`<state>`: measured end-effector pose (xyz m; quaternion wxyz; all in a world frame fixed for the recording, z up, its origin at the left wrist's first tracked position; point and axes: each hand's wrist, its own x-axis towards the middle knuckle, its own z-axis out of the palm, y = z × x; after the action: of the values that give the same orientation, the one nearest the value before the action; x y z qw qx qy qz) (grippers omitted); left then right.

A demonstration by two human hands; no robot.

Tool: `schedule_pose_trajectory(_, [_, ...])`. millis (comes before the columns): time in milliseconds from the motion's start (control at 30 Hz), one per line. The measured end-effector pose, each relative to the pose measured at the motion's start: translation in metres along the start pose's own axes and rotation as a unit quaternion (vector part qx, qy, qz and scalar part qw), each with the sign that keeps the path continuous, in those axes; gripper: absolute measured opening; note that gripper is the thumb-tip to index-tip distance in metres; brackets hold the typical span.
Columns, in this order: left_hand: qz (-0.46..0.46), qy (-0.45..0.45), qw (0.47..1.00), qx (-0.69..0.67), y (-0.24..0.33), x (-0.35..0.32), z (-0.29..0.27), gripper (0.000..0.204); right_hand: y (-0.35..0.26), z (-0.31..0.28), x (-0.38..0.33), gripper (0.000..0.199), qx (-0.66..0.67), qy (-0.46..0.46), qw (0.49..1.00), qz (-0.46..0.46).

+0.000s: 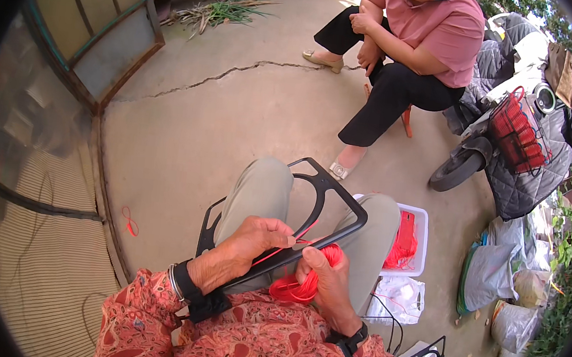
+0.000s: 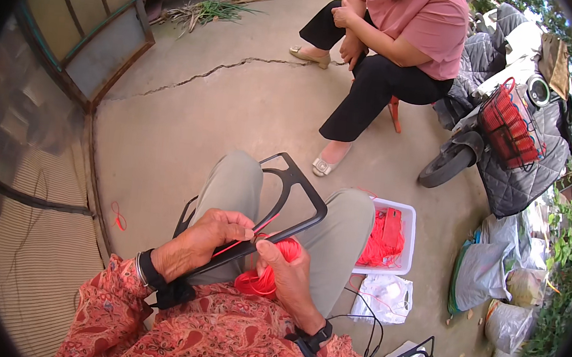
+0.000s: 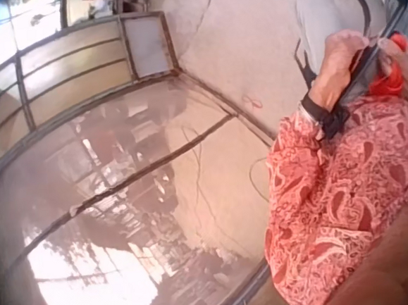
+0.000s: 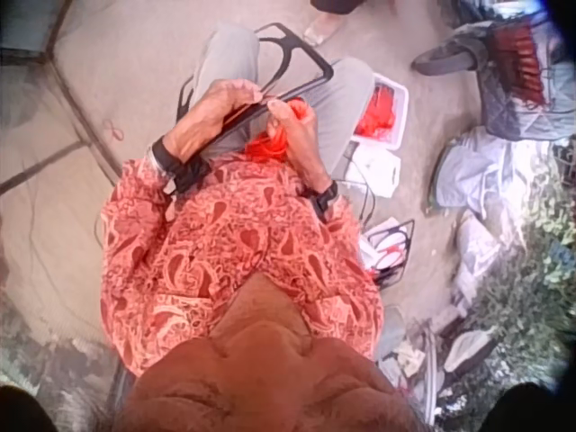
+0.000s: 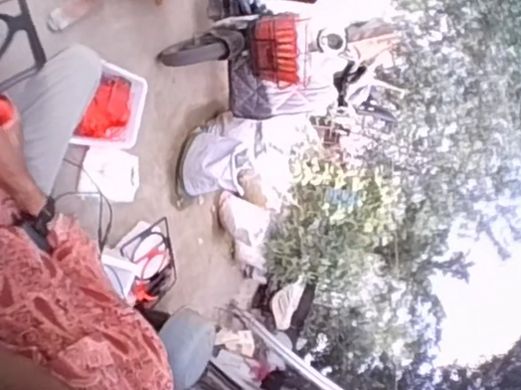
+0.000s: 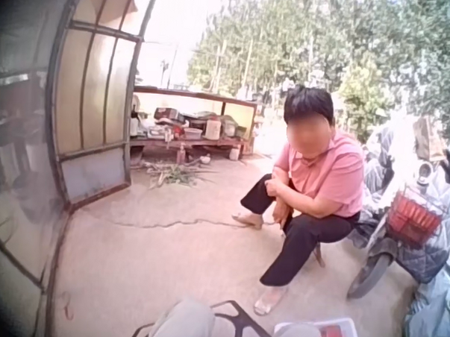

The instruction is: Winding a red cord onto a black circular frame component.

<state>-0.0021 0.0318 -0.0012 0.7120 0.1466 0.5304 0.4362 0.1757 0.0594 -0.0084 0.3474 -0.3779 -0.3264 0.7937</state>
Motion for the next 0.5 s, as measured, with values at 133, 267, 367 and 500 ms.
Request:
schedule_pose_trajectory(133, [0.032, 0.007, 0.999, -0.009, 0.007, 0.006, 0.001, 0.008, -0.011, 0.003, 0.018, 0.018, -0.057, -0.014, 0.998, -0.028])
schedule_pose_trajectory(267, [0.078, -0.005, 0.997, -0.02, 0.026, 0.009, 0.02, 0.009, -0.04, -0.004, 0.029, 0.015, -0.09, -0.05, 0.993, -0.06])
schedule_pose_trajectory(367, [0.156, -0.013, 0.987, -0.039, 0.043, 0.009, 0.04, 0.009, -0.073, -0.006, 0.041, 0.015, -0.104, -0.082, 0.988, -0.082])
schedule_pose_trajectory(500, [0.17, -0.04, 0.983, -0.065, 0.054, 0.008, 0.058, 0.017, -0.098, -0.003, 0.049, 0.017, -0.126, -0.076, 0.982, -0.121])
